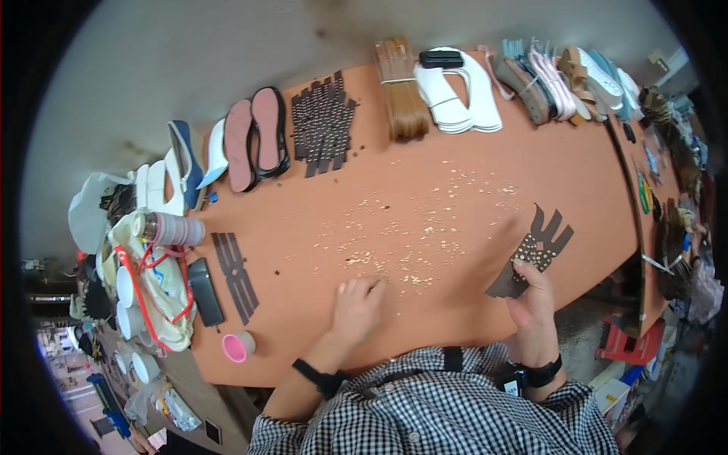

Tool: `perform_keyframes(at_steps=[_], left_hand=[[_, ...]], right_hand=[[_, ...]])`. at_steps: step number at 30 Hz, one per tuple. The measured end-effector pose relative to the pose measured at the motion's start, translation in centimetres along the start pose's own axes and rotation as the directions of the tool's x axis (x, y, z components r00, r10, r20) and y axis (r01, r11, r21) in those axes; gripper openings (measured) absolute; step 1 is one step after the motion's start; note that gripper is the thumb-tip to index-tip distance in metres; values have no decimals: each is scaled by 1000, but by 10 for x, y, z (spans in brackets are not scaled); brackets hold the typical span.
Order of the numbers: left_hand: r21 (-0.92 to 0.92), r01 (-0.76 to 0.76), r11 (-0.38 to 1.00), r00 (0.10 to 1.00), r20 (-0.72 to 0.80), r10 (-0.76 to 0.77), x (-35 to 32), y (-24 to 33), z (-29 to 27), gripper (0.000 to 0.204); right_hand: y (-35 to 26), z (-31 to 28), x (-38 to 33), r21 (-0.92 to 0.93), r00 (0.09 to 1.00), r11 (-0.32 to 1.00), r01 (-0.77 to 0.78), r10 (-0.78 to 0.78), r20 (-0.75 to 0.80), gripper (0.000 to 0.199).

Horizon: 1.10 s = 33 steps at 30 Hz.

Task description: The recorder is applying small decorative beads or components to shoe upper straps on a workbench.

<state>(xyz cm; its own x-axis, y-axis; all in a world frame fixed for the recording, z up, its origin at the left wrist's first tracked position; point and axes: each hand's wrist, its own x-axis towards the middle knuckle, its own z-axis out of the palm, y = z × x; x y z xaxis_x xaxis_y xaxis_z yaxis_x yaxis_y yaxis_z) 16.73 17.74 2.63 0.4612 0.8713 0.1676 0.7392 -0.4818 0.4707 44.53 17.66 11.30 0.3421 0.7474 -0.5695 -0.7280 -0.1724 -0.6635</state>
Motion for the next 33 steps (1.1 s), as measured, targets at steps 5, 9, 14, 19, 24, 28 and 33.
perform_keyframes(at_steps=[5,9,14,19,24,28,33], left_hand=[[40,106,994,991,-82,-102,-29,-11,-18,17],[-64,186,981,983,4,-186,-50,-13,-11,13],[-115,91,989,996,2,-91,-37,6,-20,13],[-144,123,982,992,-14,-127,-44,16,-15,15],[-160,208,965,977,-12,-213,-76,22,-15,14],[-182,350,919,932,-29,-361,-96,32,-19,14],[-193,516,835,851,0,-526,-123,42,-23,14]], right_hand=[[-10,-19,4,-7,999,999,48,-48,-13,54],[-11,-28,0,-24,996,996,80,-81,-23,51],[-13,-20,-10,5,993,993,114,-114,-39,41],[-14,-37,-1,-20,999,999,47,-48,-26,38],[-16,-45,-1,-90,996,994,67,-72,-57,36],[-22,-62,15,-58,994,997,60,-65,-82,37],[-41,-64,28,-55,942,960,273,-279,-186,55]])
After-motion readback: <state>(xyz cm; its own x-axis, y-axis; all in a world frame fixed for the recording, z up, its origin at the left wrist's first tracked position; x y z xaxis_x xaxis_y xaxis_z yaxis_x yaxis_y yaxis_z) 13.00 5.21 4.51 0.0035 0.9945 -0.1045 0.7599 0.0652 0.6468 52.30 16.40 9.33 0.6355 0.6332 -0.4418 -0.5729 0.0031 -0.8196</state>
